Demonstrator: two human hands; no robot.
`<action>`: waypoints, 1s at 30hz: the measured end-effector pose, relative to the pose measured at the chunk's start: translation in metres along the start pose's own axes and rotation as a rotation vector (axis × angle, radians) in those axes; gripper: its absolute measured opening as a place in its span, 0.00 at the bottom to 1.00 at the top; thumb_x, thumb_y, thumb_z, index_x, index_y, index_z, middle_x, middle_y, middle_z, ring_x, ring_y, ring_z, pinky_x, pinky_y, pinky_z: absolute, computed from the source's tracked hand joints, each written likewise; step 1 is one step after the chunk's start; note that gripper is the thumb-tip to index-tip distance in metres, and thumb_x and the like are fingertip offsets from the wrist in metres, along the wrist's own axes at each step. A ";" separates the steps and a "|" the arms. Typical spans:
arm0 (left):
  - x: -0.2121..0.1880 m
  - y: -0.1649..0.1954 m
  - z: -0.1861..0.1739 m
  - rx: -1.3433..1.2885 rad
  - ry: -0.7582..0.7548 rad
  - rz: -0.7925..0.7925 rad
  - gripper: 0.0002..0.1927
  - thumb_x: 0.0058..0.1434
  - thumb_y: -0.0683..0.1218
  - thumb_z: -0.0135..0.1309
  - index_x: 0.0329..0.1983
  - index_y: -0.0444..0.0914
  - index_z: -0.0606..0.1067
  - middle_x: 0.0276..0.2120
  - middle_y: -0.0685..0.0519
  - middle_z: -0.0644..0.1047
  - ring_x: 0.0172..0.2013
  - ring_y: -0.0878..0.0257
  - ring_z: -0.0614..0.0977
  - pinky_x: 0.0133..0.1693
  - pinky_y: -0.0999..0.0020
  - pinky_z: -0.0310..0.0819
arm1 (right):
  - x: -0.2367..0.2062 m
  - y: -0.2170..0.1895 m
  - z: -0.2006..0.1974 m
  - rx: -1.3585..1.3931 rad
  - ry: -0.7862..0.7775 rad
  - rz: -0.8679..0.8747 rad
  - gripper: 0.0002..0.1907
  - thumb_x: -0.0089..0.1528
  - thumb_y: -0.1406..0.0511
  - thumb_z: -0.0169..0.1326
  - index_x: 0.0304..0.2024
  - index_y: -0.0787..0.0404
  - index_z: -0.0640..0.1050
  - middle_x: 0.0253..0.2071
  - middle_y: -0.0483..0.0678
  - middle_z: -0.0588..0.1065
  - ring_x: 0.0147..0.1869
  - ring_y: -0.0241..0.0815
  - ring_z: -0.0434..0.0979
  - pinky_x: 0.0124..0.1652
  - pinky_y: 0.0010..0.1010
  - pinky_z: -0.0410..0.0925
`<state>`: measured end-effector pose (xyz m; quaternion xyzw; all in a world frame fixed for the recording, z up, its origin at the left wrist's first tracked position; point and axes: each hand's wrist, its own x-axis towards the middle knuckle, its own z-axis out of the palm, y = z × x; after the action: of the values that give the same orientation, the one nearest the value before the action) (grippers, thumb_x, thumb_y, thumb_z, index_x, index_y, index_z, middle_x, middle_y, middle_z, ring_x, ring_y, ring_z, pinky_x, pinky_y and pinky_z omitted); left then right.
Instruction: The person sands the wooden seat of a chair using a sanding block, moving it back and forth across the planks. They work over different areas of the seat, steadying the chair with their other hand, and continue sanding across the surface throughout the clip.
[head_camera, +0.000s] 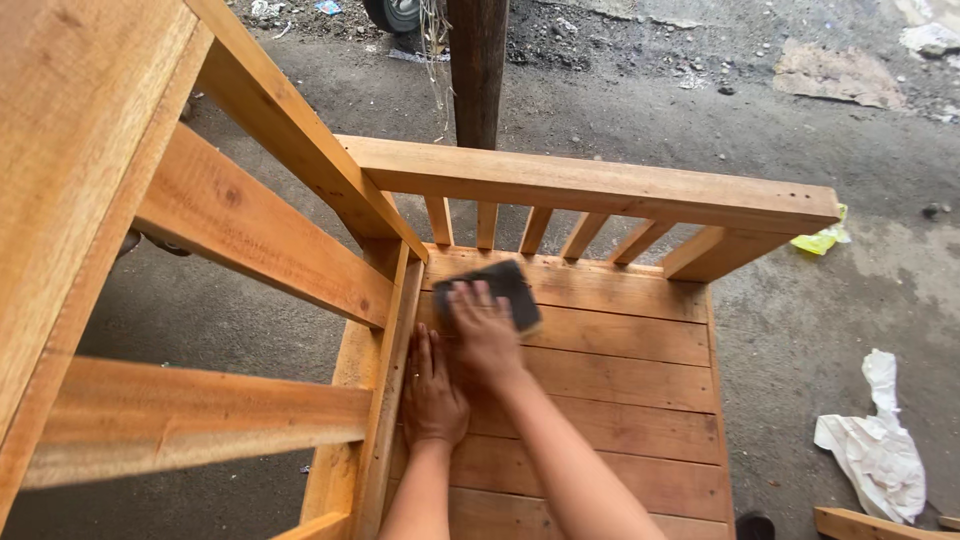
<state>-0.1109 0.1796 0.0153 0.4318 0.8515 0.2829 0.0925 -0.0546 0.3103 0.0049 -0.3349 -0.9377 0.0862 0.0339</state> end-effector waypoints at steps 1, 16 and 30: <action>0.000 -0.001 0.001 -0.109 0.001 -0.039 0.37 0.60 0.41 0.41 0.75 0.33 0.52 0.76 0.42 0.50 0.73 0.51 0.54 0.68 0.61 0.51 | 0.017 -0.018 0.000 0.215 0.055 -0.004 0.35 0.65 0.60 0.47 0.74 0.54 0.57 0.79 0.44 0.51 0.83 0.47 0.43 0.74 0.56 0.41; 0.001 -0.002 0.007 0.217 -0.044 0.063 0.39 0.54 0.40 0.44 0.72 0.31 0.55 0.75 0.43 0.51 0.74 0.48 0.50 0.70 0.57 0.44 | 0.032 0.001 -0.013 0.152 0.192 -0.020 0.30 0.66 0.61 0.49 0.71 0.52 0.65 0.76 0.42 0.58 0.80 0.48 0.52 0.69 0.58 0.48; -0.002 -0.001 0.008 0.146 0.029 0.076 0.36 0.58 0.42 0.43 0.73 0.32 0.58 0.74 0.42 0.55 0.73 0.46 0.53 0.70 0.56 0.45 | 0.035 -0.016 -0.014 0.152 0.118 -0.053 0.39 0.58 0.56 0.56 0.71 0.55 0.63 0.75 0.44 0.58 0.78 0.51 0.52 0.67 0.58 0.50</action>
<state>-0.1076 0.1811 0.0081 0.4653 0.8540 0.2297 0.0379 -0.0897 0.3217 0.0220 -0.3108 -0.9334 0.1363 0.1168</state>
